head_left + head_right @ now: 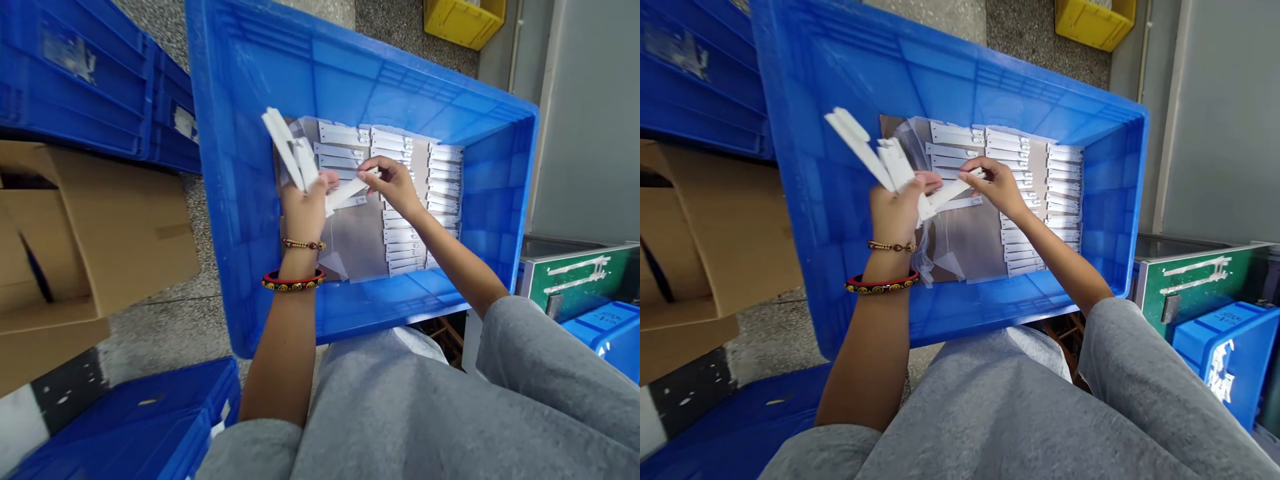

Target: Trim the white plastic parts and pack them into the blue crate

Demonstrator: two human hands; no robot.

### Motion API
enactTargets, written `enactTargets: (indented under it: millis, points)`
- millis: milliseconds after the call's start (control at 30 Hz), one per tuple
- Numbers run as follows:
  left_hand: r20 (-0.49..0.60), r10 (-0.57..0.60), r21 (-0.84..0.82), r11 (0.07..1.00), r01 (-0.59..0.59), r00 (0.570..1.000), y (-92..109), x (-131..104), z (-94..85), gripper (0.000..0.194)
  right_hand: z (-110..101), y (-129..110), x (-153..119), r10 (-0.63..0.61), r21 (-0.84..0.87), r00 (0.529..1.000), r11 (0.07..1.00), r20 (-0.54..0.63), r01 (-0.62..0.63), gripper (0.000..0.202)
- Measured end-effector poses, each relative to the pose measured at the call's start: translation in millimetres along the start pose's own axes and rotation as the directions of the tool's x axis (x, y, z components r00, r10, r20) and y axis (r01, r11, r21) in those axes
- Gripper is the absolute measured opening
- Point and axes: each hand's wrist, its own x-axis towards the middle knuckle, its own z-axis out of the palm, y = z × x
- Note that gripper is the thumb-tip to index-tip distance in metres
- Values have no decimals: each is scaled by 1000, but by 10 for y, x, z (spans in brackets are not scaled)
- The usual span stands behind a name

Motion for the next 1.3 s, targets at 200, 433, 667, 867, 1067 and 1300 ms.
enactTargets:
  millis: [200,433,667,867,1067,1300]
  points:
    - [-48,64,-66,996,-68,997,86,-20,-35,14,235,477,-344,142,-122,979,980,-144,-160,43]
    - [-7,39,-44,998,-39,999,56,-34,-24,21,392,590,-440,-88,-711,995,703,-52,25,24]
    - [5,28,-42,999,-28,1000,34,-16,-15,19,268,589,-367,-79,-795,962,549,260,260,12]
    - [-18,45,-50,998,-46,999,19,-5,12,16,316,590,-337,-71,-836,956,471,283,282,22]
    - [-14,66,-21,998,-66,998,18,-13,-8,15,296,565,-301,-65,-850,948,427,311,308,30]
    - [-38,50,-23,998,-51,998,40,-20,-1,20,254,560,-304,-60,-821,959,504,277,269,24]
